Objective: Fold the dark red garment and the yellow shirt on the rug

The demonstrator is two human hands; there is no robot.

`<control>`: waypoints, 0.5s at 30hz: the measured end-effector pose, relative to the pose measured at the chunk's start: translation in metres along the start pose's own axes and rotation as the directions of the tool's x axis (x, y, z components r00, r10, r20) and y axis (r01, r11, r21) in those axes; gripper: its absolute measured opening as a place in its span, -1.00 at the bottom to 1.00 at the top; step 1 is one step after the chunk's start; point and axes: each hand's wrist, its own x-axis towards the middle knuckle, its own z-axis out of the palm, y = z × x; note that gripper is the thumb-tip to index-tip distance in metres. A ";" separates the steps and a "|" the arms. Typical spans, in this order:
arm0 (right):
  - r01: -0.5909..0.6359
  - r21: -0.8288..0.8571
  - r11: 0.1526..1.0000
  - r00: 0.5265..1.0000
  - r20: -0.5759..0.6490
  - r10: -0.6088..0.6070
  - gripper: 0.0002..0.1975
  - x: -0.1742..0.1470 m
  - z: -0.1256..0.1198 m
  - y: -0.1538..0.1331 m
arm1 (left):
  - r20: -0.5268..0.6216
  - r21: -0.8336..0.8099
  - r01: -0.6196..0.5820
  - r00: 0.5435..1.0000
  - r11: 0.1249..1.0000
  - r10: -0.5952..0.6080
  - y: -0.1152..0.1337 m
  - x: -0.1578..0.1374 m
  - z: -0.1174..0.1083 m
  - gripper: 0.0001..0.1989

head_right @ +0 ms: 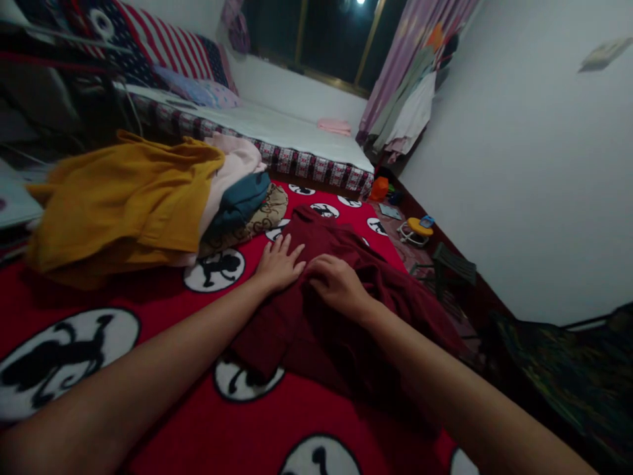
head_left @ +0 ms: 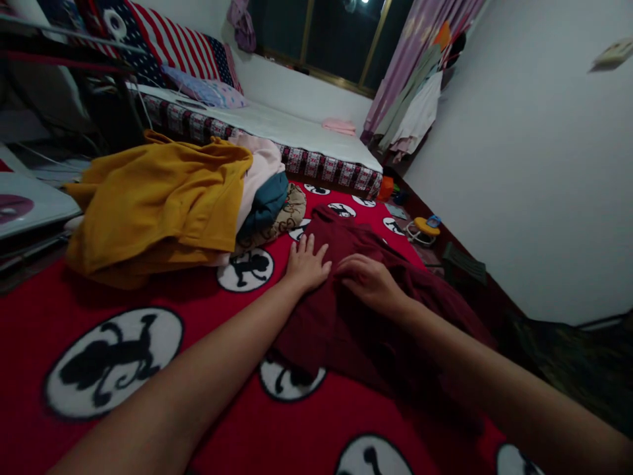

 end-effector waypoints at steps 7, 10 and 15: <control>-0.041 -0.046 0.998 0.994 0.098 0.045 -0.58 -0.079 0.026 -0.068 | 0.276 0.008 -0.180 0.946 0.984 0.171 -0.016 -0.013 -0.024 -0.38; -0.049 -0.062 0.997 0.996 0.072 0.054 -0.46 -0.094 0.033 -0.073 | 0.340 -0.016 -0.298 0.896 0.954 0.286 -0.034 -0.041 -0.036 -0.37; 0.009 -0.184 0.983 0.999 0.033 -0.003 -0.46 -0.088 0.048 -0.079 | 0.322 -0.050 -0.396 0.863 0.917 0.390 -0.053 -0.098 -0.051 -0.34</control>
